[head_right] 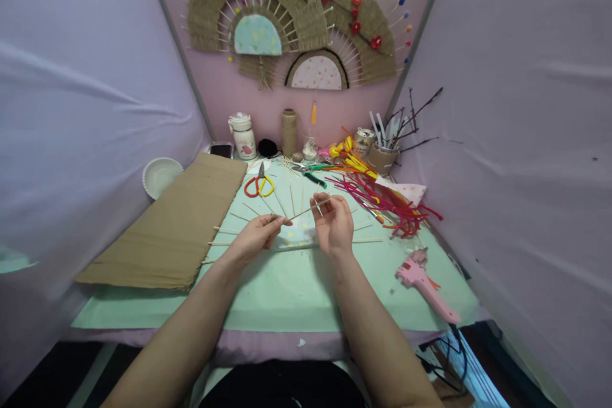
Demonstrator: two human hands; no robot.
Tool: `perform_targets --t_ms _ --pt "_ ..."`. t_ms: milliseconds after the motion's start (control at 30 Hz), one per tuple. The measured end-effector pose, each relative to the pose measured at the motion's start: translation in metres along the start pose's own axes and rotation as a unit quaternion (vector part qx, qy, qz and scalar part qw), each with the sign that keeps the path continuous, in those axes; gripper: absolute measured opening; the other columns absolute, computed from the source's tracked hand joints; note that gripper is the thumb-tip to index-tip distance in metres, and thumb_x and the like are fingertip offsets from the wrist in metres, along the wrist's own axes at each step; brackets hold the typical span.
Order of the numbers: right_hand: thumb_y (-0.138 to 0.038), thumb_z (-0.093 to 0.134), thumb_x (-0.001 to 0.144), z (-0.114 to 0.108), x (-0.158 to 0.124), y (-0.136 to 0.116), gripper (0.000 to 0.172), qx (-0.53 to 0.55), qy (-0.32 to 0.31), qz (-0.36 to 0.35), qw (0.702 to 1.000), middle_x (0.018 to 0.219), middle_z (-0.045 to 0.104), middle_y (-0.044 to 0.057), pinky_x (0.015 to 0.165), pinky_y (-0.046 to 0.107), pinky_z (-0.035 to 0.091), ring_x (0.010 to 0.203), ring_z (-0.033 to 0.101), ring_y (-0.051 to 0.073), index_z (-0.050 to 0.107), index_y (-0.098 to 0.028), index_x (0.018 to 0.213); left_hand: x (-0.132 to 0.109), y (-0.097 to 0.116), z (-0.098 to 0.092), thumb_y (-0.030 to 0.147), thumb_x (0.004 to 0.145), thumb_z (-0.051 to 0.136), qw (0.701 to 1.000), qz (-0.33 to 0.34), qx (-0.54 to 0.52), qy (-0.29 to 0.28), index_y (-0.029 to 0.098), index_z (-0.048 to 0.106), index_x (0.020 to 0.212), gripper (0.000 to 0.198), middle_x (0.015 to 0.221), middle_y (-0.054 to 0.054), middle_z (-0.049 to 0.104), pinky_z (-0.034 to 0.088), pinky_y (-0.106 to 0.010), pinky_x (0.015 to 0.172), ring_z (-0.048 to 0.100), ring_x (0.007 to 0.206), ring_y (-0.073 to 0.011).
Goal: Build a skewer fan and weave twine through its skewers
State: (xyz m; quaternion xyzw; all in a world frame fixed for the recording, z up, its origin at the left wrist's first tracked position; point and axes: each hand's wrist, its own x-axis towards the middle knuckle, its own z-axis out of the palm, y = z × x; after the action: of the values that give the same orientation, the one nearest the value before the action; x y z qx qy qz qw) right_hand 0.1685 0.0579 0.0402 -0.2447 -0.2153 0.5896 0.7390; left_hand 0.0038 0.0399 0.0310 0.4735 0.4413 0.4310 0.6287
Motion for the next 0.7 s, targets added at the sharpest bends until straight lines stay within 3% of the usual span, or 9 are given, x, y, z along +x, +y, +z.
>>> perform_targets --t_ms 233,333,500,700 --pt "-0.019 0.065 0.069 0.0 0.0 -0.001 0.013 0.004 0.009 -0.003 1.0 0.069 0.065 -0.006 0.088 0.035 0.052 0.077 0.066 0.012 0.053 -0.023 0.069 -0.002 -0.002 0.0 0.049 0.075 0.065 0.997 -0.003 0.079 -0.002 0.013 0.072 0.086 0.038 0.045 0.008 0.029 0.014 -0.023 0.041 0.023 0.04 -0.0058" --pt "-0.02 0.065 0.069 0.0 0.0 -0.001 0.013 -0.007 0.01 -0.002 1.0 0.069 0.065 -0.006 0.088 0.035 0.052 0.077 0.066 0.012 0.053 -0.023 0.069 -0.002 -0.001 0.001 0.049 0.073 0.067 0.998 -0.003 0.062 0.001 0.014 0.072 0.085 0.038 0.045 0.008 0.03 0.014 -0.022 0.041 0.024 0.04 -0.0055" --pt "-0.021 0.064 0.068 0.0 -0.002 0.001 0.013 -0.056 -0.015 -0.009 0.998 0.075 0.065 -0.004 0.085 0.035 0.052 0.083 0.065 0.014 0.051 -0.023 0.068 -0.001 0.006 0.0 0.042 0.07 0.074 0.99 0.03 -0.133 0.021 0.012 0.067 0.082 0.034 0.048 0.011 0.024 0.013 -0.018 0.039 0.018 0.04 -0.0027" --pt "-0.025 0.062 0.07 0.004 -0.008 0.006 0.015 -0.163 -0.053 -0.007 0.985 0.106 0.064 -0.002 0.065 0.025 0.049 0.083 0.062 0.013 0.048 -0.022 0.067 0.001 0.013 -0.005 0.028 0.075 0.073 0.94 0.044 -0.338 -0.023 0.01 0.065 0.085 0.022 0.049 0.012 0.017 0.015 -0.014 0.038 0.015 0.041 -0.0023"
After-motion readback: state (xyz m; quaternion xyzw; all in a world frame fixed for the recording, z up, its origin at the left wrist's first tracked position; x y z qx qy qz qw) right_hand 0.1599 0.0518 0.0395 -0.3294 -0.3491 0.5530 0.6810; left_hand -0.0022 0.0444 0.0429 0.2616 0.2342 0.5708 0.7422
